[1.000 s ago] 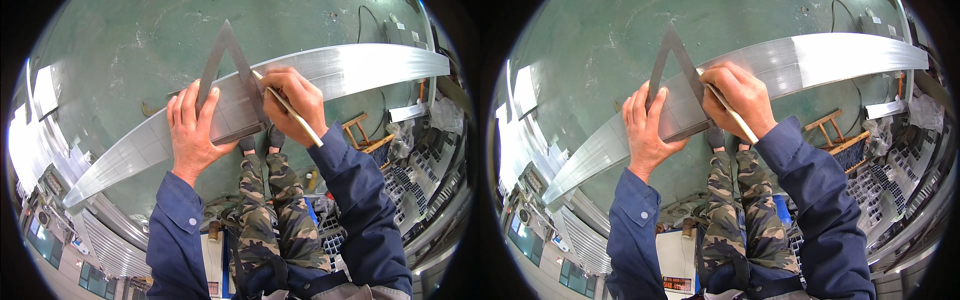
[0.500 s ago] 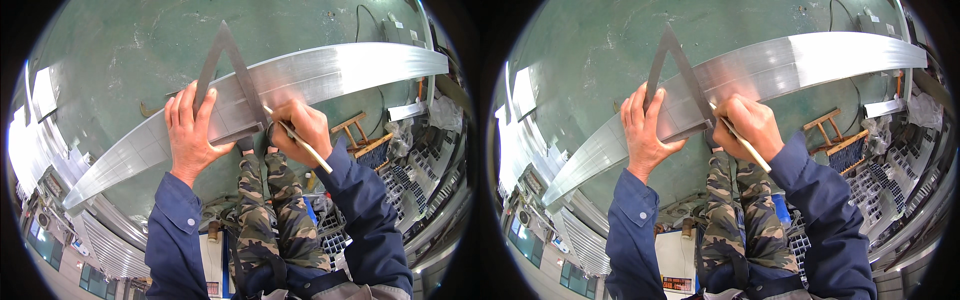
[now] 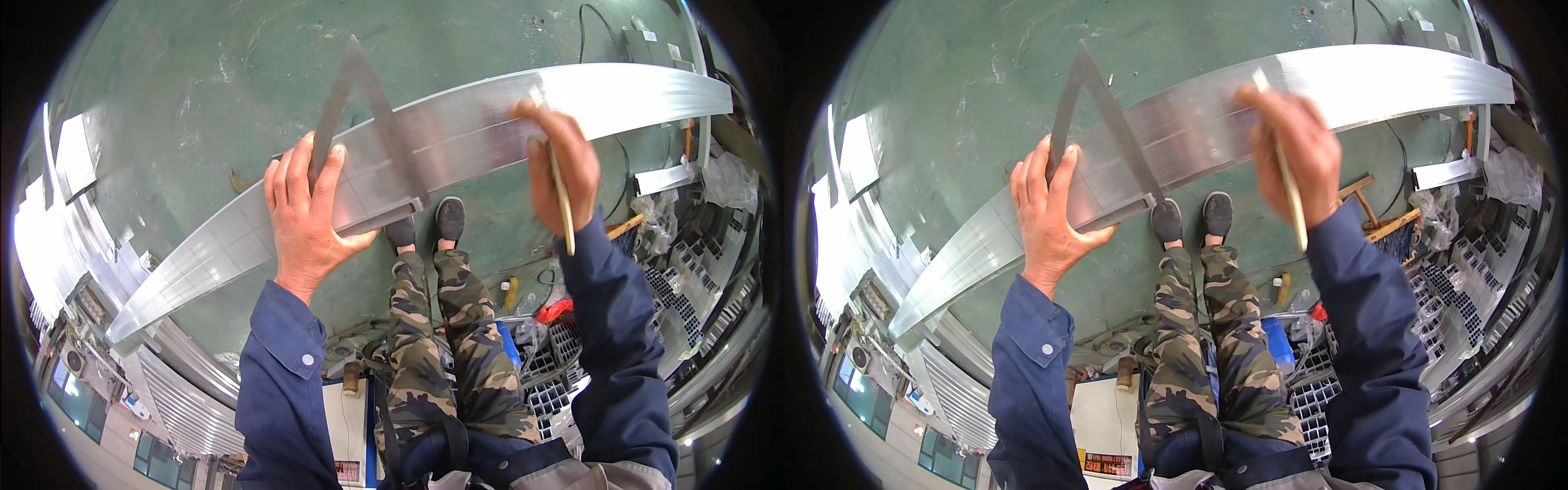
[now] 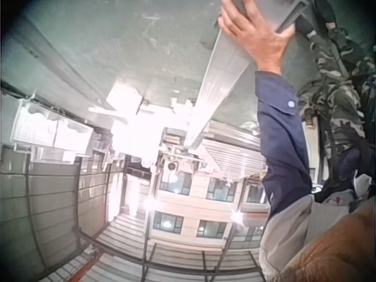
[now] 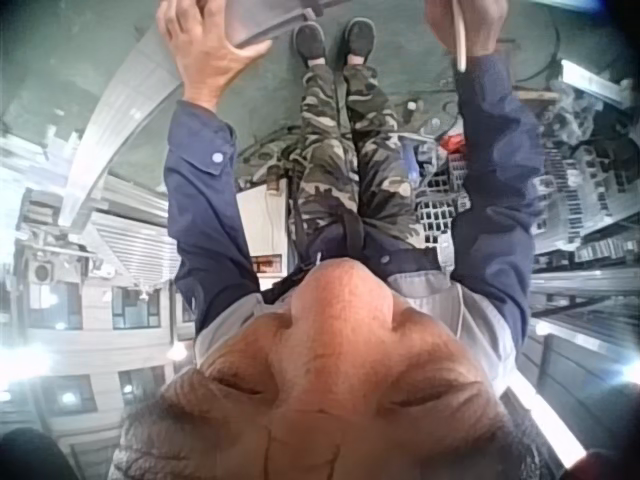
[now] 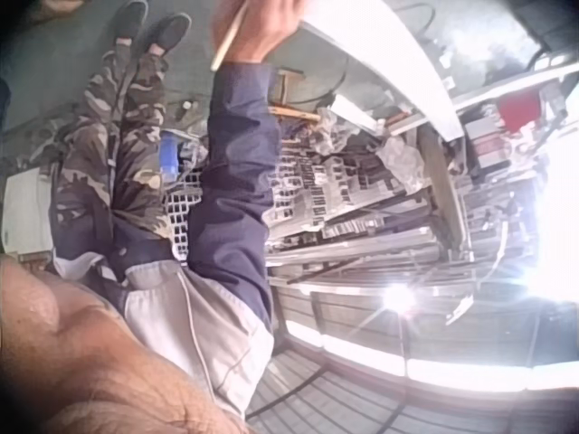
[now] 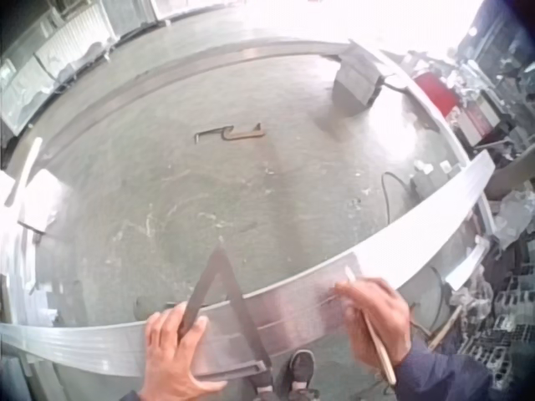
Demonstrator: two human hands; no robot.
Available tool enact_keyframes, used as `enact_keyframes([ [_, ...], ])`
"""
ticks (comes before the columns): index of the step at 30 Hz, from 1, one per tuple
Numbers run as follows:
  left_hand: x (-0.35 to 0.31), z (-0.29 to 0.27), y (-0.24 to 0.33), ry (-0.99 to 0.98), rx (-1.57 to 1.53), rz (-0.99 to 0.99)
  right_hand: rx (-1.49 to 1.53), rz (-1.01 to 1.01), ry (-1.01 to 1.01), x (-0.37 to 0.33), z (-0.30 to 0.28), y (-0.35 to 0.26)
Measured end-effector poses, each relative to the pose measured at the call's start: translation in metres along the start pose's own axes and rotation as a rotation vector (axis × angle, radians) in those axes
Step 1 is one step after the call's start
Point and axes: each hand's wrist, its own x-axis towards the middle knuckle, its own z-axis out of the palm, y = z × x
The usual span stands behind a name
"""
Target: The person uses a set square and a pencil to mark straight lines along a long metal profile. They repeatedly reposition the square and draw lines on the metal surface, then set the tools aside.
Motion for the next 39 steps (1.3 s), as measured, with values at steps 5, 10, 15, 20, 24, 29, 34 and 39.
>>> enact_keyframes([
  [5,-0.001,-0.001,-0.001,-0.045,-0.002,0.0,-0.417,-0.008,0.071,0.001,-0.012,0.091],
  [10,-0.003,-0.002,0.006,-0.083,0.043,-0.021,-0.467,-0.014,0.098,-0.006,-0.006,0.104],
  [15,0.018,0.011,0.033,-0.071,0.054,0.015,-0.497,0.009,0.088,-0.005,-0.005,0.105],
  [20,0.039,0.03,0.057,-0.045,0.028,0.012,-0.501,-0.013,0.107,-0.007,-0.005,0.112],
  [24,0.041,0.033,0.057,-0.048,0.017,0.015,-0.521,-0.009,0.099,-0.008,-0.005,0.112],
  [29,0.039,0.031,0.053,-0.045,0.012,0.026,-0.522,-0.016,0.11,-0.003,-0.004,0.106],
  [34,0.039,0.031,0.052,-0.033,0.014,0.03,-0.533,-0.015,0.11,-0.005,-0.003,0.108],
  [39,0.039,0.032,0.051,-0.038,0.01,0.035,-0.544,-0.015,0.121,-0.007,-0.001,0.111],
])
